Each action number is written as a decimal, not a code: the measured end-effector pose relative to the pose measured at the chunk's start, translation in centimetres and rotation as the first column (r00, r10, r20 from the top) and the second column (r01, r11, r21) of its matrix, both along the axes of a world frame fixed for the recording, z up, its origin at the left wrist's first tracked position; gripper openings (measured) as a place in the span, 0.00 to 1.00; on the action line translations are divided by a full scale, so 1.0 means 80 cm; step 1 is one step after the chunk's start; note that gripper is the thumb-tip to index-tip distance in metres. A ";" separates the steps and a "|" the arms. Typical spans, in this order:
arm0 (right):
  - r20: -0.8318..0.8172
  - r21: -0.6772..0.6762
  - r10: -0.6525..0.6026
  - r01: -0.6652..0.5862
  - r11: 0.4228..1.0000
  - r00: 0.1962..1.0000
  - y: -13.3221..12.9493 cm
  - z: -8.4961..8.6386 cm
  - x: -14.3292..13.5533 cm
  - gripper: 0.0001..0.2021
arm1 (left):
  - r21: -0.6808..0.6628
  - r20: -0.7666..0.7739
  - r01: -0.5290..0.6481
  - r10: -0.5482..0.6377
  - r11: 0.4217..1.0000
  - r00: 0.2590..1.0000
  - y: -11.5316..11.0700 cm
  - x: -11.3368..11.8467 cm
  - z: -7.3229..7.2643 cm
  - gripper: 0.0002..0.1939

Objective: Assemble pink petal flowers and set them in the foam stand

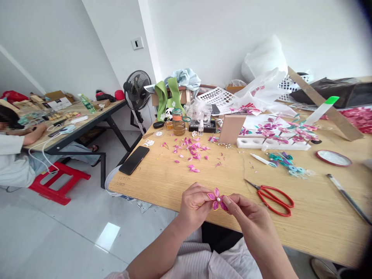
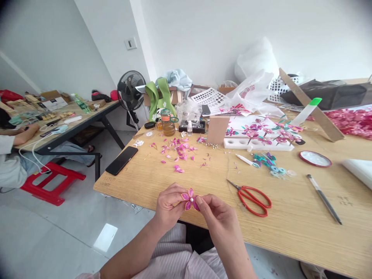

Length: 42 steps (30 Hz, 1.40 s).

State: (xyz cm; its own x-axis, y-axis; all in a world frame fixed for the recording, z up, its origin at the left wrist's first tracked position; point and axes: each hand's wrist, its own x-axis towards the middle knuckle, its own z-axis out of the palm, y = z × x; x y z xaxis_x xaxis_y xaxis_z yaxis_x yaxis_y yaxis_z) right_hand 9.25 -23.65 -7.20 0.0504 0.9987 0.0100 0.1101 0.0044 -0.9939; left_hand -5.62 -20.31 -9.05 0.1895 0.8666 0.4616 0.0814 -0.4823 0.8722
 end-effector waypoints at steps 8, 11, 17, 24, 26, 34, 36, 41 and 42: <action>-0.020 0.030 -0.058 0.058 0.998 0.998 -0.003 0.000 -0.008 0.17 | -0.014 -0.035 0.027 -0.028 1.000 0.999 -0.001 -0.001 0.006 0.08; -0.055 0.026 -0.055 0.057 0.998 0.997 -0.004 -0.002 -0.009 0.16 | -0.002 -0.034 0.032 -0.033 0.999 0.999 -0.002 -0.002 0.004 0.09; -0.065 0.003 -0.029 0.030 1.000 0.997 -0.007 -0.004 -0.005 0.16 | 0.030 -0.044 0.050 -0.048 0.998 0.998 -0.001 -0.005 0.000 0.08; -0.086 -0.054 0.011 -0.015 0.998 0.996 -0.007 0.001 -0.001 0.16 | 0.047 -0.082 0.096 -0.092 0.994 0.992 -0.003 -0.007 -0.002 0.08; -0.088 -0.058 0.017 -0.022 0.998 0.996 -0.008 0.003 -0.002 0.16 | 0.051 -0.078 0.087 -0.082 0.995 0.994 -0.004 -0.007 -0.002 0.07; -0.122 -0.113 0.029 -0.043 0.993 0.992 -0.012 0.005 -0.003 0.17 | 0.174 0.001 0.091 -0.093 0.981 0.996 -0.002 -0.004 -0.006 0.03; -0.113 -0.122 0.041 -0.055 0.991 0.993 -0.012 0.005 -0.002 0.17 | 0.173 -0.008 0.098 -0.098 0.980 0.995 -0.002 -0.006 -0.007 0.02; -0.110 -0.153 0.078 -0.094 0.984 0.991 -0.014 0.007 0.001 0.18 | 0.171 -0.061 0.115 -0.106 0.979 0.992 -0.005 -0.010 -0.007 0.04; -0.105 -0.160 0.091 -0.108 0.981 0.990 -0.014 0.008 0.001 0.18 | 0.178 -0.070 0.114 -0.103 0.977 0.992 -0.005 -0.010 -0.007 0.04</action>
